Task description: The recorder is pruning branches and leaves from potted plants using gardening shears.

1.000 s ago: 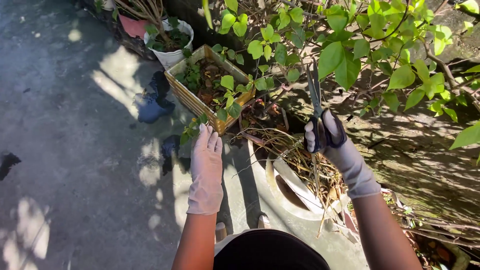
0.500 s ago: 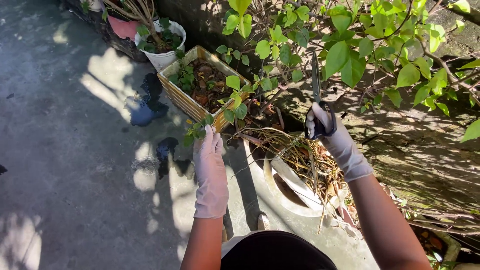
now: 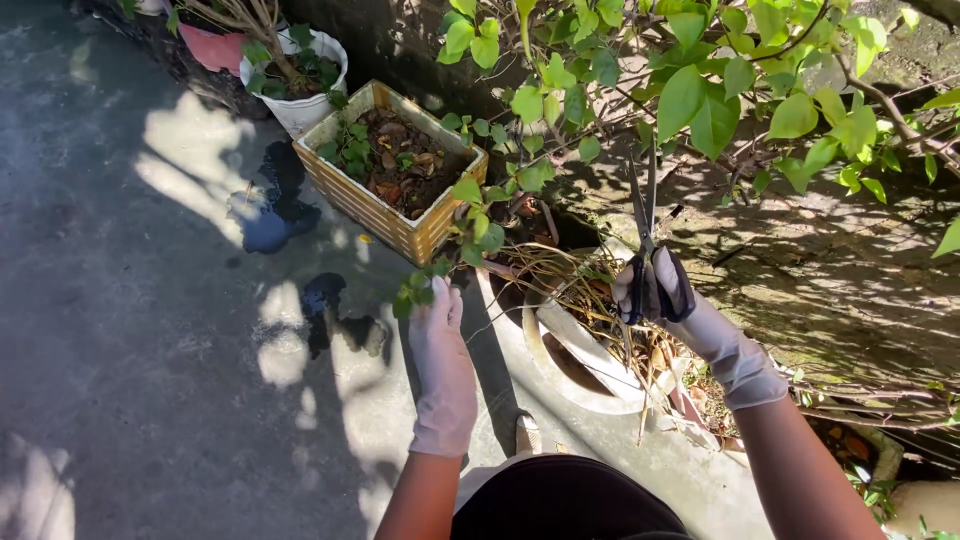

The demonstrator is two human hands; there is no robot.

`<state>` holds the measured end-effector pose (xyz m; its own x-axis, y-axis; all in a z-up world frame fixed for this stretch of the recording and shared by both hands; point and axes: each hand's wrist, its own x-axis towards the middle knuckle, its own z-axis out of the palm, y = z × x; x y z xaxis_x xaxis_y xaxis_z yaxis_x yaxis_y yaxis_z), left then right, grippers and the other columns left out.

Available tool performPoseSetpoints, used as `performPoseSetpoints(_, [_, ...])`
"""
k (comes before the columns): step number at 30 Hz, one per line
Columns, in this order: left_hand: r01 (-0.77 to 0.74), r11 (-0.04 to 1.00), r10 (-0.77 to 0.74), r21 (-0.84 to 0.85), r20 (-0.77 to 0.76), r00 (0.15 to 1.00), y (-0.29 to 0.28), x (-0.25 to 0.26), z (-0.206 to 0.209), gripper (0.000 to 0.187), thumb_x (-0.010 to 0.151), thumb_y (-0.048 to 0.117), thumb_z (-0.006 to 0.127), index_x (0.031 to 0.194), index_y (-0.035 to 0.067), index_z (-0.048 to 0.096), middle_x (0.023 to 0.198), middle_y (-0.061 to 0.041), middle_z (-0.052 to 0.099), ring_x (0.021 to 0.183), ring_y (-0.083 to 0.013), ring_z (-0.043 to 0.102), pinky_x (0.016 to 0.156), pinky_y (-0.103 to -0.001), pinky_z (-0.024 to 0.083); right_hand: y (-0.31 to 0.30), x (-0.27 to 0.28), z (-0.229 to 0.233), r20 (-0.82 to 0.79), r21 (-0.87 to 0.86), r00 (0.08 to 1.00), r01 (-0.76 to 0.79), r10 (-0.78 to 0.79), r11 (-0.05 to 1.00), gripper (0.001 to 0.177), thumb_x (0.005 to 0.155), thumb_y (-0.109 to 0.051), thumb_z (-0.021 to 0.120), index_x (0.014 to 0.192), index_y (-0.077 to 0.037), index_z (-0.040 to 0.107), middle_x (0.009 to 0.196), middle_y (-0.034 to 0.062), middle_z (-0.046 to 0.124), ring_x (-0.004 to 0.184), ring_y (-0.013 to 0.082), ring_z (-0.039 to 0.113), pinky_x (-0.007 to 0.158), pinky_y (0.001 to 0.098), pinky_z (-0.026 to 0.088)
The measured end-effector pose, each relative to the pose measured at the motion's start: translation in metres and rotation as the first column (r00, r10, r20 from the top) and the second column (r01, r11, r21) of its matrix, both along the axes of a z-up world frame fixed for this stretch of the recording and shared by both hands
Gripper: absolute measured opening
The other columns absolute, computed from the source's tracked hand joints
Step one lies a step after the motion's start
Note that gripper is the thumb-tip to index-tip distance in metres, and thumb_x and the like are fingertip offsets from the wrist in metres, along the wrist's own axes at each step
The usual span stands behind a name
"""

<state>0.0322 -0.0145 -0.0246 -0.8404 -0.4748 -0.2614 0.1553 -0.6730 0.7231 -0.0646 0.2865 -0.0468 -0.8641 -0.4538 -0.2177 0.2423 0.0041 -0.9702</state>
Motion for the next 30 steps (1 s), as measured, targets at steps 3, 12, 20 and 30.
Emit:
performPoseSetpoints(3, [0.017,0.977,-0.003,-0.211,0.064,0.998,0.017,0.011,-0.036,0.028,0.098,0.022,0.064,0.118,0.002,0.069,0.122,-0.010,0.070,0.115,-0.0146,0.064,0.108,-0.031,0.043,-0.002,0.004,-0.009,0.045,0.001,0.999,0.023,-0.023,1.000,0.066,0.101,-0.066,0.039,0.112,-0.005,0.062,0.100,0.0086,0.063,0.087,0.0204,0.060,0.080,0.0369,0.052])
performPoseSetpoints(12, [-0.576,-0.021,-0.138,-0.817,-0.569,0.811,0.044,0.022,-0.081,0.040,0.083,0.020,0.085,0.119,0.027,0.069,0.123,0.003,0.056,0.114,-0.0195,0.051,0.105,-0.033,0.044,-0.018,0.024,-0.002,0.094,-0.029,0.972,0.217,-0.213,0.976,0.060,0.098,-0.061,0.047,0.109,-0.005,0.064,0.094,0.0066,0.066,0.080,0.0171,0.061,0.072,0.0327,0.051])
performPoseSetpoints(20, [-0.427,0.512,0.053,-0.746,-0.469,0.882,0.042,-0.026,-0.051,0.032,0.092,0.018,0.081,0.113,0.007,0.059,0.112,-0.002,0.063,0.103,-0.0174,0.061,0.095,-0.035,0.055,-0.067,0.054,0.044,-0.119,0.118,0.971,0.220,-0.206,0.968,0.030,0.093,-0.034,0.066,0.100,-0.005,0.063,0.084,0.0043,0.066,0.072,0.0131,0.059,0.067,0.0290,0.050])
performPoseSetpoints(30, [-0.371,0.889,0.276,-0.268,-0.331,0.902,-0.020,-0.093,0.037,0.024,0.101,0.009,0.067,0.121,-0.004,0.070,0.117,-0.016,0.075,0.102,-0.0185,0.071,0.094,-0.030,0.057,-0.070,0.060,0.026,0.048,0.006,0.970,0.237,-0.237,0.971,0.034,0.094,-0.035,0.061,0.102,-0.003,0.067,0.087,0.0053,0.070,0.079,0.0142,0.066,0.076,0.0284,0.053])
